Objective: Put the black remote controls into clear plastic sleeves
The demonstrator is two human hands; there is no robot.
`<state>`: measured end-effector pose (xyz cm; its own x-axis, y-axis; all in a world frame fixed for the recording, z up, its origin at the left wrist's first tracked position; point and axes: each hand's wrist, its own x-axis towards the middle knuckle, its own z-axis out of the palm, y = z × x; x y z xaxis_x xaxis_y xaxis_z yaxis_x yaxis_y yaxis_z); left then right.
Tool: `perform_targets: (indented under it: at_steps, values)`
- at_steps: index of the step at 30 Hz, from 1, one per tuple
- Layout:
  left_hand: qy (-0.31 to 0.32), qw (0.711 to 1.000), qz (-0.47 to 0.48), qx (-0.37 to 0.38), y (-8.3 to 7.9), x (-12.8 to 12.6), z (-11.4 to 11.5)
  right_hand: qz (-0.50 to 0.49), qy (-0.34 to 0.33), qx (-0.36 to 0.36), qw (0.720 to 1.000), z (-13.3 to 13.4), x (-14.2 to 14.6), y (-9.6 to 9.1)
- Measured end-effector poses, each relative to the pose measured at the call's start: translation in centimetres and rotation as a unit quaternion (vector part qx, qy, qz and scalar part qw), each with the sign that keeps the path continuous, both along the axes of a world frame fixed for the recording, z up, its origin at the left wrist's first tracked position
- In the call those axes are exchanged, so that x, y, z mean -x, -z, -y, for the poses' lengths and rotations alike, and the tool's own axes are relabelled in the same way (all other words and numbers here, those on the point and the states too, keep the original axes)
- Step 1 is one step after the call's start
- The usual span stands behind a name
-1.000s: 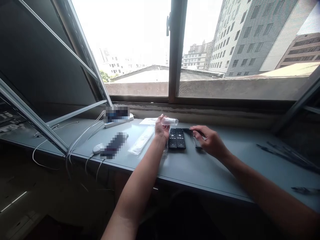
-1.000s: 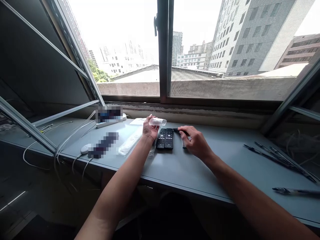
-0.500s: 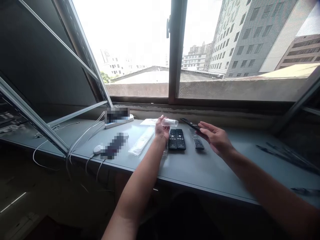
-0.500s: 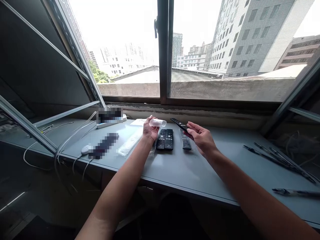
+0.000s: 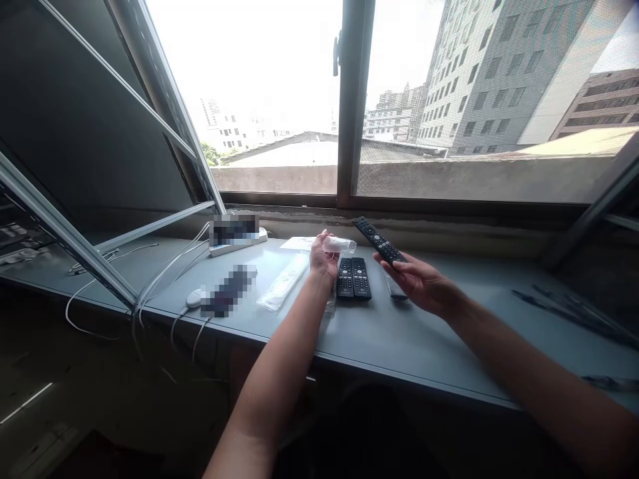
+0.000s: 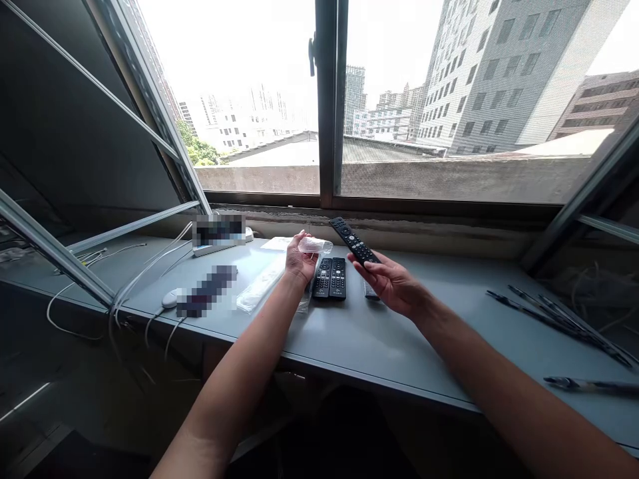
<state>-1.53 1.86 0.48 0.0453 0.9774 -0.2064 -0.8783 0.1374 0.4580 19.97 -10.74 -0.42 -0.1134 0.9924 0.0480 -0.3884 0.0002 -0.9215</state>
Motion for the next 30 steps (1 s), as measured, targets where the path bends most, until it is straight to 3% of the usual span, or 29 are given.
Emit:
perform_targets:
  at_steps: [4,17,22,30]
  values:
    - [-0.004,1.0,-0.004,-0.003,0.2,0.0,-0.1,0.035,-0.074,0.012,0.997,0.7,0.7,0.2]
    - [-0.003,1.0,-0.005,-0.011,0.4,0.0,-0.3,-0.018,-0.049,-0.007,0.999,0.9,1.0,-0.1]
    - [-0.003,1.0,-0.004,-0.017,0.6,0.0,-0.5,-0.009,-0.046,0.028,0.999,1.2,1.2,-0.8]
    - [-0.005,1.0,-0.004,-0.013,0.4,-0.1,-0.3,-0.136,-0.059,0.086,0.985,0.8,0.8,-0.9]
